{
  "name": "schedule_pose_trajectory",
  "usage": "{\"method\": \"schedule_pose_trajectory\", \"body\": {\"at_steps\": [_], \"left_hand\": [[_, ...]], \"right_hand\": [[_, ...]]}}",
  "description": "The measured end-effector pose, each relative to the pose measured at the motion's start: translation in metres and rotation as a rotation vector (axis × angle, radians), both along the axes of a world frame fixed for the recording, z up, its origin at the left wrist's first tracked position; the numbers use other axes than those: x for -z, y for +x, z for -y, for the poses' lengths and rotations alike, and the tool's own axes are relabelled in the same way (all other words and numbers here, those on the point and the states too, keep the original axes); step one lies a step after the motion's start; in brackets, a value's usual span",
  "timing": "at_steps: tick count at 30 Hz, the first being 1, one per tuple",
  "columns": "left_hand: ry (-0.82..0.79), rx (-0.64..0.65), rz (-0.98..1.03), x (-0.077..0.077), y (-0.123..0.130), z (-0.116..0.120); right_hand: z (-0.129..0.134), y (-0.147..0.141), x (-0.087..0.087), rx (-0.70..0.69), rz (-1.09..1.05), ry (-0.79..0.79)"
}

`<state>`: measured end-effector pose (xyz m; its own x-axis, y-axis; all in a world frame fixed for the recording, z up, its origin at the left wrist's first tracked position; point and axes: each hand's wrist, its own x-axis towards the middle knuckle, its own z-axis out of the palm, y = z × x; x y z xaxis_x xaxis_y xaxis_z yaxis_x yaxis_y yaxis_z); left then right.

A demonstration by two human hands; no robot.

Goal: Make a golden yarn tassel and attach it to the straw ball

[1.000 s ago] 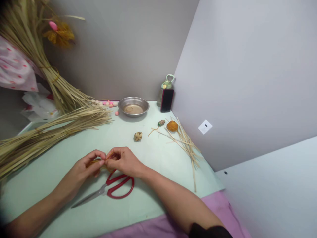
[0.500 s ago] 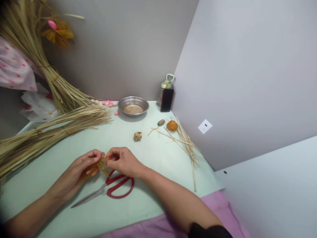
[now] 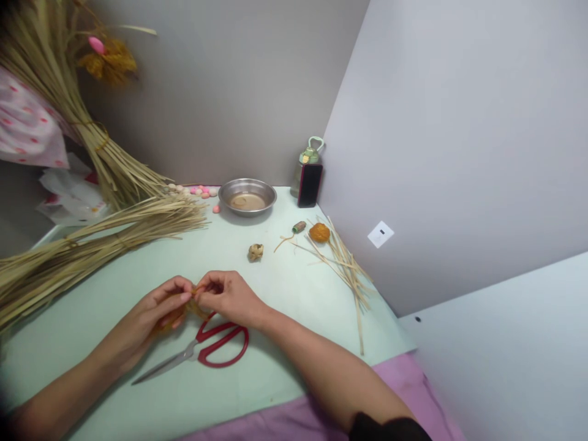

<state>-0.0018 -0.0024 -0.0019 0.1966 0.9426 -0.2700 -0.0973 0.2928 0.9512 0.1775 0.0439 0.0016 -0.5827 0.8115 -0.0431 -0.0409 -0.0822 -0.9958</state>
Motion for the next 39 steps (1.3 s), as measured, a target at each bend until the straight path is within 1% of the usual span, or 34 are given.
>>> {"method": "schedule_pose_trajectory", "body": {"at_steps": [3,7,10,13,18,21,25,27,29,33,35,37,39], "left_hand": [[-0.011,-0.036,0.117,-0.003,-0.001,-0.001],[-0.028,-0.039,0.211,-0.006,-0.001,-0.001],[-0.008,-0.052,0.212,-0.009,0.000,0.000],[0.026,-0.090,0.168,-0.011,0.003,0.000],[0.059,-0.133,0.039,-0.005,0.004,-0.001],[0.057,-0.133,0.008,-0.002,0.003,-0.001],[0.051,-0.136,-0.010,-0.002,0.003,-0.002],[0.057,-0.137,-0.022,-0.002,0.003,-0.002],[0.063,-0.123,-0.034,-0.001,0.002,-0.001],[0.074,-0.067,-0.075,0.001,0.002,0.000],[0.073,-0.030,-0.107,0.003,0.002,0.000],[0.065,0.020,-0.133,0.006,0.002,0.001],[0.070,0.060,-0.159,0.007,0.002,0.002]], "right_hand": [[0.000,0.000,-0.002,-0.010,0.001,-0.007],[0.001,-0.001,-0.001,-0.024,-0.001,0.008],[0.001,-0.002,0.003,-0.045,-0.022,-0.010],[0.000,-0.002,0.006,-0.039,-0.050,-0.028],[-0.003,-0.003,0.004,0.051,-0.091,-0.076],[-0.006,-0.002,0.004,0.084,-0.079,-0.117],[-0.012,0.001,0.007,0.221,-0.067,-0.220],[-0.013,0.002,0.007,0.258,-0.045,-0.210],[-0.011,0.003,0.004,0.223,-0.021,-0.148],[-0.003,0.002,-0.002,0.059,0.018,0.013],[0.001,0.003,-0.005,0.011,0.070,0.078],[0.003,0.004,-0.006,-0.028,0.114,0.111],[0.004,0.005,-0.006,-0.055,0.120,0.109]]}}
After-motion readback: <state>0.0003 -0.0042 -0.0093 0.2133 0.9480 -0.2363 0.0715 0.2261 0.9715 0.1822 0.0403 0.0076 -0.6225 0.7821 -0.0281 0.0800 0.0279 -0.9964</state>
